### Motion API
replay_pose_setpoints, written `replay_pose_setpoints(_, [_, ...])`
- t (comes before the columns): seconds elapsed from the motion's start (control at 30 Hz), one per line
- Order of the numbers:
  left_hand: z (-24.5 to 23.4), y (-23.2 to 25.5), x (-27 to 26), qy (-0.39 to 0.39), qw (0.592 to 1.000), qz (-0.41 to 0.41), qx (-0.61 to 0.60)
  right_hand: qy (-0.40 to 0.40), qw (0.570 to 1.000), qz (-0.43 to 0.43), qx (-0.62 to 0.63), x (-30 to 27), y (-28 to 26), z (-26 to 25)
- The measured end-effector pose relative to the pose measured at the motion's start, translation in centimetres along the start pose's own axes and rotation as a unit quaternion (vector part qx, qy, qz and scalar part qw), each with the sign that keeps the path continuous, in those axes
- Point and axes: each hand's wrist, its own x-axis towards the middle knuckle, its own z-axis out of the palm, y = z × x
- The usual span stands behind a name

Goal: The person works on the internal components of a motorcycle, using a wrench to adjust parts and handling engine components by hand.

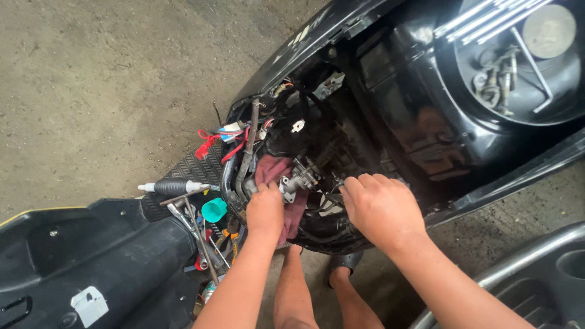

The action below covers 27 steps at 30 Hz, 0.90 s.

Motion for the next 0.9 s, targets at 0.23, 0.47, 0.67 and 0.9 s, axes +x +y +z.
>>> replay_pose_setpoints(0.23, [0.6,-0.3,-1.6,0.063,0.996,0.008,0.055,-0.001,1.0,-0.024,-0.008,-0.2,0.3,0.5])
replay_pose_setpoints(0.47, [-1.4,-0.7,-3.2,0.12,0.992,0.006,0.039,-0.112,0.993,-0.008,-0.033,0.2,0.3,0.5])
replay_pose_setpoints(0.67, [-2.8,-0.6,-4.0,0.101,0.995,0.0,-0.005,-0.205,0.979,-0.021,-0.005,2.1,-0.4,1.8])
replay_pose_setpoints(0.9, [-4.1,-0.7,-5.6,0.121,0.988,-0.026,-0.087,-0.257,0.934,-0.204,-0.144,7.2,-3.1,7.6])
